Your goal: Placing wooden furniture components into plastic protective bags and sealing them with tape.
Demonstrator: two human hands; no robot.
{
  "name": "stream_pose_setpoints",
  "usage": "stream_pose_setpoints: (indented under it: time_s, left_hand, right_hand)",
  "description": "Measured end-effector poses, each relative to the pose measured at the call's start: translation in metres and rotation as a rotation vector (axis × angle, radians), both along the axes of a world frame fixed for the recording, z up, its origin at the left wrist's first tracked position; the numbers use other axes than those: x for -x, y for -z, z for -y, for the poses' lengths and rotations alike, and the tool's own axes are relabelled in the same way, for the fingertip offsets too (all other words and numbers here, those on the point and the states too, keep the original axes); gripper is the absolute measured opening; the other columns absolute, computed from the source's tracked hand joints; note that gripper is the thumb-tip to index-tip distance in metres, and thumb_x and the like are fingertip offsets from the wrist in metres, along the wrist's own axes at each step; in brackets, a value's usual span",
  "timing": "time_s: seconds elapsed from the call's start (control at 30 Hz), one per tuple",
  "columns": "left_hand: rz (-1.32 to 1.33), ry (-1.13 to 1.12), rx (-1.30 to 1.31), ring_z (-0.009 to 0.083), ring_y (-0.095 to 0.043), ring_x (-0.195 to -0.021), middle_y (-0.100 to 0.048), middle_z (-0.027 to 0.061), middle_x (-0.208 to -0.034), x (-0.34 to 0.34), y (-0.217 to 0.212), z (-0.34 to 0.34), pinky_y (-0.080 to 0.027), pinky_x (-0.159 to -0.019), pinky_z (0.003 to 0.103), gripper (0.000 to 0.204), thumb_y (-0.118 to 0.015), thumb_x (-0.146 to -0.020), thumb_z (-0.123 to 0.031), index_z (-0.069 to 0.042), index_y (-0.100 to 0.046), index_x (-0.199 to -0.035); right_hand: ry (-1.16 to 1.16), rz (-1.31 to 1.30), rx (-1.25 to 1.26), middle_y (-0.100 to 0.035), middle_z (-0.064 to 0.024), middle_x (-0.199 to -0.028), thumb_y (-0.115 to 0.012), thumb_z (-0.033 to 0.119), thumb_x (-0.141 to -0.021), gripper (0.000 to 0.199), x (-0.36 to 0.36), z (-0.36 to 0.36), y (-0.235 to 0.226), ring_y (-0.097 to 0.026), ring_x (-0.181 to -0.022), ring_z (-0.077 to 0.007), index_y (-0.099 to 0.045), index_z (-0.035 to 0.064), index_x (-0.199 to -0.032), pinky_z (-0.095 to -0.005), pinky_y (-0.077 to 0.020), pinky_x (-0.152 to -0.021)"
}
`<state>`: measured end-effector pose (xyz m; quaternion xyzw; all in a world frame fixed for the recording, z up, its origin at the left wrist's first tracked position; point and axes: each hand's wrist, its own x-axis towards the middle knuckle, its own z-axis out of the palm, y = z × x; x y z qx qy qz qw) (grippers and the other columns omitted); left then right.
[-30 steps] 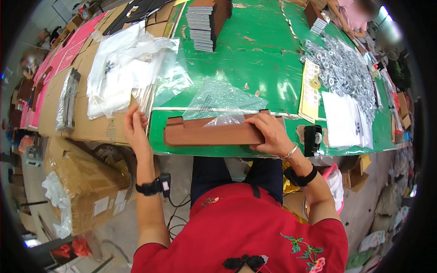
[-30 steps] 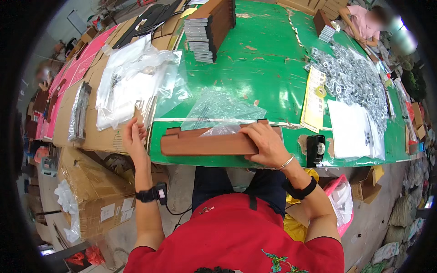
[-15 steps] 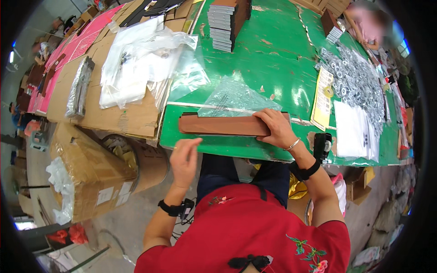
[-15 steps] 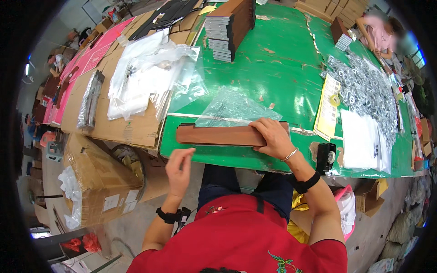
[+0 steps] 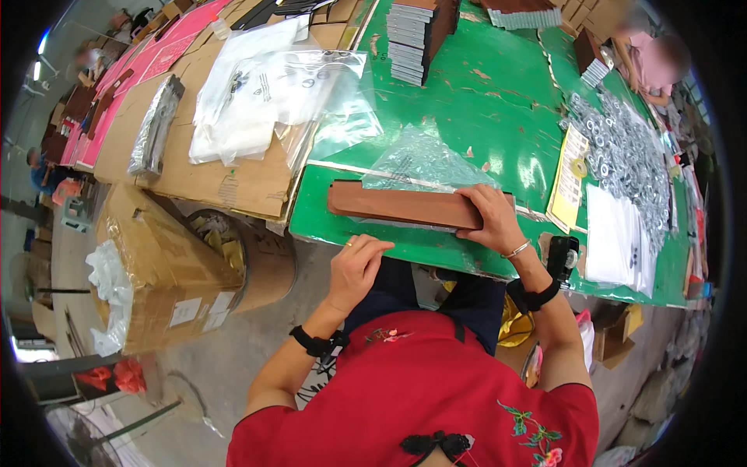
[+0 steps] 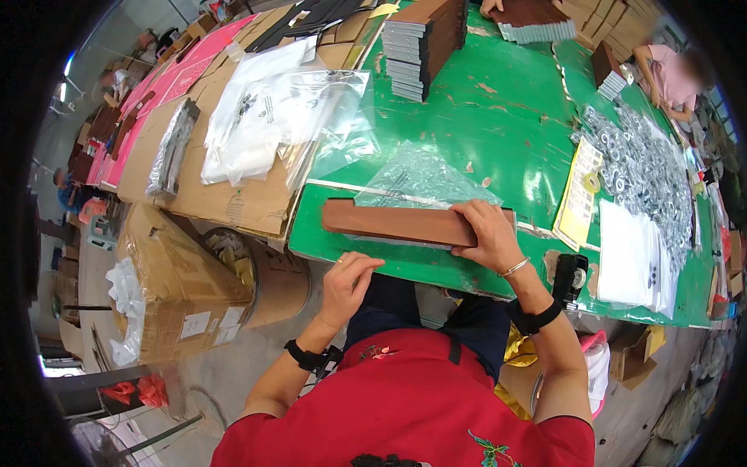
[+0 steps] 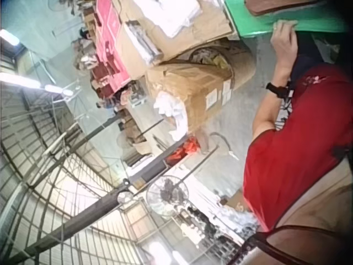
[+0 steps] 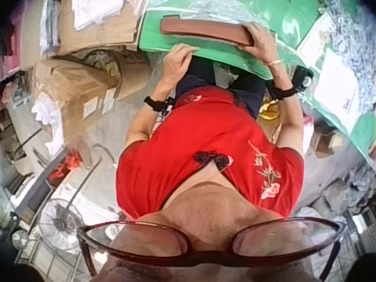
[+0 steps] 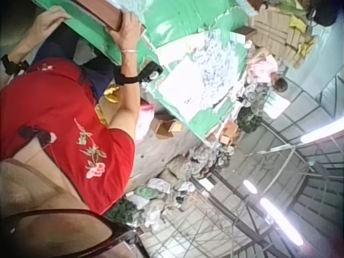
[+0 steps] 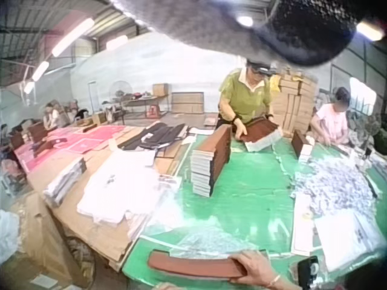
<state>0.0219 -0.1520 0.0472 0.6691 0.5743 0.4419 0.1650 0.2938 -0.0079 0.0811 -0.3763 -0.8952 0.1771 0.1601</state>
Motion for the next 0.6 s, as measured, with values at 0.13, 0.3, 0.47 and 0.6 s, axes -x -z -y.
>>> stream_pose_setpoints:
  time_s: [0.13, 0.3, 0.47, 0.6]
  left_hand:
    - [-0.019, 0.01, 0.017, 0.0284, -0.062, -0.082, -0.065, 0.0071, -0.089, -0.001, 0.0, 0.0, -0.051, -0.071, 0.037, 0.016, -0.066, -0.084, -0.001, -0.009, -0.07, -0.098]
    - [-0.206, 0.156, -0.135, 0.027, -0.061, -0.095, -0.065, 0.0056, -0.101, -0.01, -0.01, -0.023, -0.048, -0.083, 0.039, 0.026, -0.071, -0.079, -0.004, -0.01, -0.069, -0.104]
    - [-0.446, 0.212, -0.151, 0.0292, -0.054, -0.113, -0.058, 0.0053, -0.122, -0.01, -0.019, -0.054, -0.04, -0.098, 0.048, 0.046, -0.077, -0.075, -0.015, -0.014, -0.063, -0.119]
    - [-0.601, 0.262, -0.156, 0.0309, -0.049, -0.119, -0.05, 0.0091, -0.129, -0.011, -0.011, -0.09, -0.038, -0.1, 0.048, 0.074, -0.085, -0.067, -0.026, -0.018, -0.052, -0.133]
  right_hand:
    - [0.026, -0.012, -0.012, -0.059, -0.0116, -0.116, -0.088, 0.02, -0.059, 0.076, -0.003, 0.001, 0.001, -0.055, -0.113, -0.0342, -0.056, 0.0118, -0.127, -0.0433, -0.0434, -0.097]
    - [0.006, -0.048, 0.031, -0.059, -0.0125, -0.12, -0.089, 0.021, -0.06, 0.076, -0.004, -0.003, 0.002, -0.055, -0.116, -0.035, -0.056, 0.0103, -0.128, -0.0436, -0.0431, -0.101]
    - [0.048, -0.282, 0.124, -0.061, -0.0146, -0.12, -0.089, 0.024, -0.064, 0.078, -0.008, -0.004, -0.026, -0.06, -0.113, -0.0331, -0.054, 0.0056, -0.131, -0.0386, -0.0461, -0.099]
    - [0.31, -0.548, 0.346, -0.061, -0.0097, -0.122, -0.088, 0.022, -0.069, 0.08, -0.028, 0.002, -0.027, -0.059, -0.112, -0.0193, -0.05, -0.0005, -0.136, -0.0316, -0.0453, -0.098]
